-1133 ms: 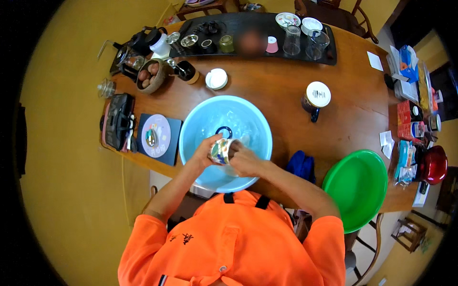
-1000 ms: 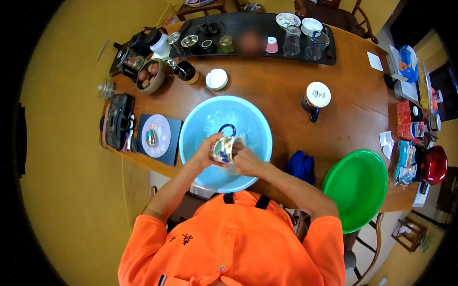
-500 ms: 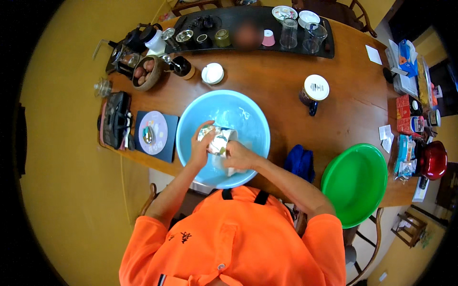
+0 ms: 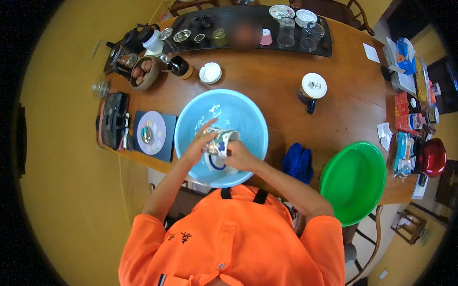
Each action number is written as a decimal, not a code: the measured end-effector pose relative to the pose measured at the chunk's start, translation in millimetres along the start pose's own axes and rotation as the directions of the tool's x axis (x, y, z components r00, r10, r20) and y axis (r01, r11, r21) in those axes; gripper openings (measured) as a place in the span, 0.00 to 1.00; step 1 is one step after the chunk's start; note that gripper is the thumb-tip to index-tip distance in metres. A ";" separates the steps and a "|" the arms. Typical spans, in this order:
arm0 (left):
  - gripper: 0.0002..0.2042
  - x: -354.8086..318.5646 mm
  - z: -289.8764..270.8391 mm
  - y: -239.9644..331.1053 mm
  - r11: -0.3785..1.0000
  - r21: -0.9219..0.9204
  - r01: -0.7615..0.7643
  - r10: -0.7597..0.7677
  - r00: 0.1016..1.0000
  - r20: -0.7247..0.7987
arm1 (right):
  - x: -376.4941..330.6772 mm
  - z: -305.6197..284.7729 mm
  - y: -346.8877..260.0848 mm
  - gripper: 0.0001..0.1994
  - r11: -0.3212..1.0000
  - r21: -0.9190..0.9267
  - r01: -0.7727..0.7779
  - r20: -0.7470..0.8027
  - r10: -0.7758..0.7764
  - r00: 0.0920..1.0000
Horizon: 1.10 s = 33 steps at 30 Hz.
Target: The person moves from a desk area to a dining table, picks up a mug, and washes it in a blue basin using a cloth. They scrub the inside and outside of the mug, rinse it, and dry it with a cloth before placing it on the table.
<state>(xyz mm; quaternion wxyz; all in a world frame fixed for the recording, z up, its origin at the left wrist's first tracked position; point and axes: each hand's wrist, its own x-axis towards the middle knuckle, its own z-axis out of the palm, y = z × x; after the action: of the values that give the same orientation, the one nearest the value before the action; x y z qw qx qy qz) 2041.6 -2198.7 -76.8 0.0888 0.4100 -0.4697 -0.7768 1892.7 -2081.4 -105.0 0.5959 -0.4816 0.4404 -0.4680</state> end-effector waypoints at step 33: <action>0.18 0.8 13.8 -14.2 0.956 -0.289 0.050 -0.124 0.962 -0.245 | 1.7 12.0 7.3 0.18 1.000 -0.010 -0.002 -0.148 0.000 0.989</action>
<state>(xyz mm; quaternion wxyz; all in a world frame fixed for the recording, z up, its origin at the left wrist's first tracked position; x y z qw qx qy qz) 2034.7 -2182.3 -85.5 0.1722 0.5121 -0.3204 -0.7781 1905.7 -2080.4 -110.5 0.5593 -0.4484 0.4860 -0.4999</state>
